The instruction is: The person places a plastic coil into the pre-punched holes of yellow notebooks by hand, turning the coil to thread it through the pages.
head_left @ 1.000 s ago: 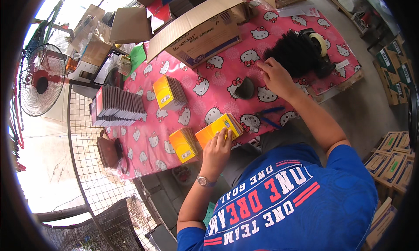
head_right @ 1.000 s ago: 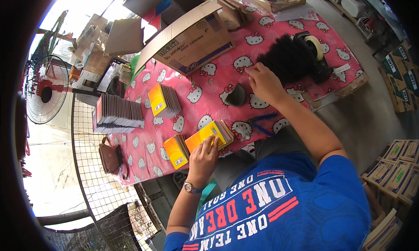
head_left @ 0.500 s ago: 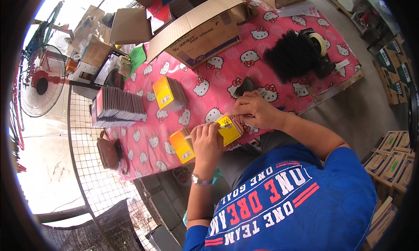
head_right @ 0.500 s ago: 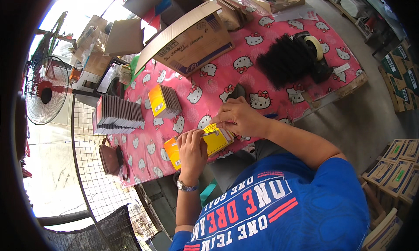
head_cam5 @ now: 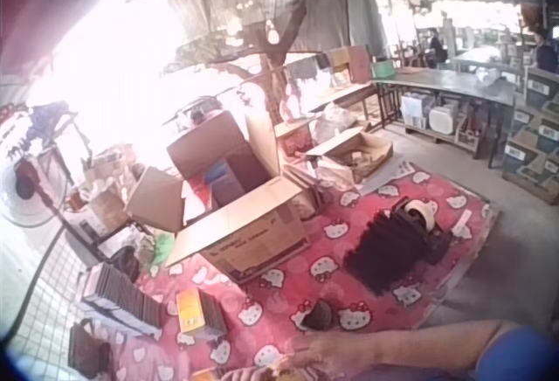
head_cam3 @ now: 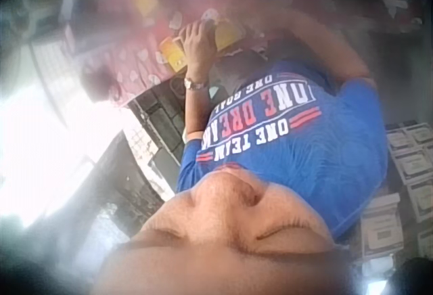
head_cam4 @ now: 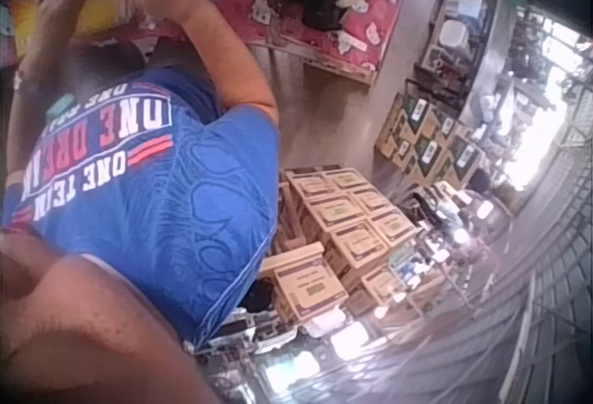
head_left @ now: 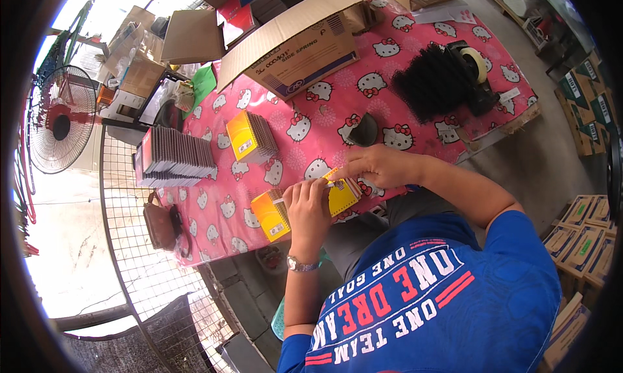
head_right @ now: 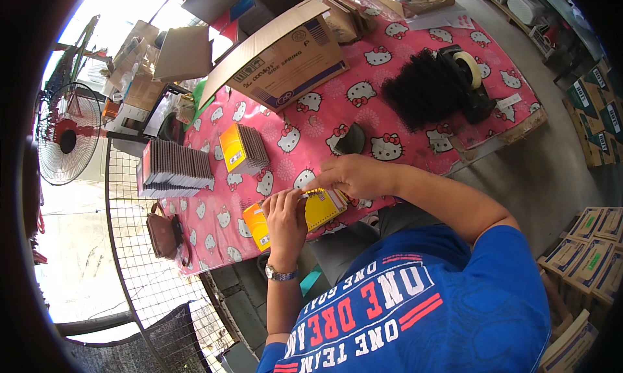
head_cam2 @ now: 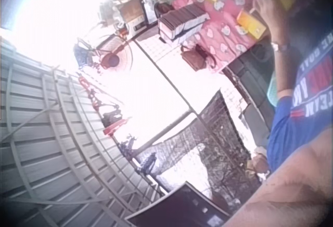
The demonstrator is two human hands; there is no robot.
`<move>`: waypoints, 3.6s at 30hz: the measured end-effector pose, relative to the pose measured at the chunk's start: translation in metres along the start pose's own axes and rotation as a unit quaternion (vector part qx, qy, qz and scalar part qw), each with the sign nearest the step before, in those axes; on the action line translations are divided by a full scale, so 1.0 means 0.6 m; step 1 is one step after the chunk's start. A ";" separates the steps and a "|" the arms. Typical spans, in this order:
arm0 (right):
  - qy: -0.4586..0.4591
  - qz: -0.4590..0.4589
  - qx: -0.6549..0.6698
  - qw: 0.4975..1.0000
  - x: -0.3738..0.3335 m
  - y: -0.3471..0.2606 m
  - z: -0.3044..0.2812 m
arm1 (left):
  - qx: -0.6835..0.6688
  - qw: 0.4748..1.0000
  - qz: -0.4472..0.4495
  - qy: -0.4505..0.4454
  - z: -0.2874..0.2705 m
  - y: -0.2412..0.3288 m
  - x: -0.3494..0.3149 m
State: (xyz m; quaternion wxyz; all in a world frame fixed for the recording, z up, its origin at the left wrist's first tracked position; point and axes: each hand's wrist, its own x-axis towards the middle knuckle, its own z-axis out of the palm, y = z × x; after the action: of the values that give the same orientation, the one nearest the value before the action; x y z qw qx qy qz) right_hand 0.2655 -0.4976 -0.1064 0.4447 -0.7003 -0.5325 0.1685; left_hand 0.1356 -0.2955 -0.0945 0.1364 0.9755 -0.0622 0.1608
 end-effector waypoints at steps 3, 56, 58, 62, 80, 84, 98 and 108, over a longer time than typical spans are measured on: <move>-0.037 0.135 0.214 0.967 0.003 -0.013 0.006 | 0.002 1.000 -0.005 0.005 0.002 0.005 0.004; -0.258 -0.010 0.440 0.860 0.082 0.005 -0.037 | -0.057 0.992 -0.087 0.064 0.020 0.006 -0.025; -0.235 0.138 -0.006 0.962 0.100 -0.012 -0.057 | -0.058 0.991 -0.091 0.073 0.015 -0.006 -0.030; -0.259 0.018 0.325 0.910 0.104 0.005 -0.034 | -0.088 0.984 -0.137 0.073 0.004 -0.029 -0.036; 0.102 0.167 -0.354 0.915 -0.041 0.256 0.059 | -0.386 0.884 -0.232 0.126 0.039 -0.061 -0.061; 0.365 0.100 0.003 0.926 -0.026 0.176 0.023 | -0.364 0.895 -0.240 0.095 0.052 -0.059 -0.077; -0.155 -0.054 -0.328 0.930 0.151 -0.088 0.014 | -0.325 0.894 -0.256 0.173 0.069 -0.047 -0.083; 0.255 0.019 -0.192 0.948 0.032 -0.038 0.010 | -0.345 0.882 -0.267 0.181 0.072 -0.048 -0.080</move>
State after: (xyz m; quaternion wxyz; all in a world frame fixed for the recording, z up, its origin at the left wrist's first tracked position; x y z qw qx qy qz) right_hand 0.2550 -0.4769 -0.0868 0.4196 -0.8018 -0.4104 -0.1122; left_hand 0.1079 -0.2767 -0.1566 0.5109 0.8004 0.1745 0.2606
